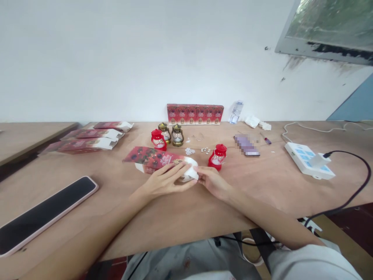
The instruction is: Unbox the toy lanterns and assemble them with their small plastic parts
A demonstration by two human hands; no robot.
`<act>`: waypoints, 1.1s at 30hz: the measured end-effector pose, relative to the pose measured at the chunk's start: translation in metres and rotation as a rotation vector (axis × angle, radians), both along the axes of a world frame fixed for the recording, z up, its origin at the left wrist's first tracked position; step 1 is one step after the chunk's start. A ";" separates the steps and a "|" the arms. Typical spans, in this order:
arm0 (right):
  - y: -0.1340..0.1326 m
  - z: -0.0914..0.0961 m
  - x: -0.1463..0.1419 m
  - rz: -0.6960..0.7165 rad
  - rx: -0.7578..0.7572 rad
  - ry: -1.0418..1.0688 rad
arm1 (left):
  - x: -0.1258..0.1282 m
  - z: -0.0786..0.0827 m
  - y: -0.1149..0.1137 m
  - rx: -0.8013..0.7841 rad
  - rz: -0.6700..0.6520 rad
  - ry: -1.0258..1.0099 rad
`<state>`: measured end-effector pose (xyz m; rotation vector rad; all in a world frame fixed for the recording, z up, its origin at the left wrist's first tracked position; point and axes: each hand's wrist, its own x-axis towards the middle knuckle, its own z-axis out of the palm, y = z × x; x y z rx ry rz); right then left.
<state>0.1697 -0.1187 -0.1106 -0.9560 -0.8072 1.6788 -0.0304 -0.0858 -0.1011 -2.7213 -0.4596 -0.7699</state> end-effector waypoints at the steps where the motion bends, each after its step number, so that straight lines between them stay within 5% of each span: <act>1: 0.001 0.000 0.001 -0.036 0.025 -0.018 | 0.000 0.000 0.000 0.030 0.034 -0.006; 6: 0.004 0.003 0.003 -0.206 0.203 -0.109 | -0.004 0.000 0.004 0.173 0.244 -0.152; 14: -0.002 -0.005 0.001 -0.267 0.479 -0.295 | -0.026 0.012 0.011 0.506 0.265 -0.043; 19: -0.006 -0.011 0.005 -0.229 0.602 -0.473 | -0.050 0.024 0.017 0.511 0.293 -0.068; 27: -0.016 -0.013 0.002 -0.046 0.930 -0.750 | -0.160 0.069 0.053 0.524 0.779 -0.206; 33: -0.020 -0.013 0.000 -0.030 1.309 -0.915 | -0.229 0.080 0.114 0.241 0.971 -0.237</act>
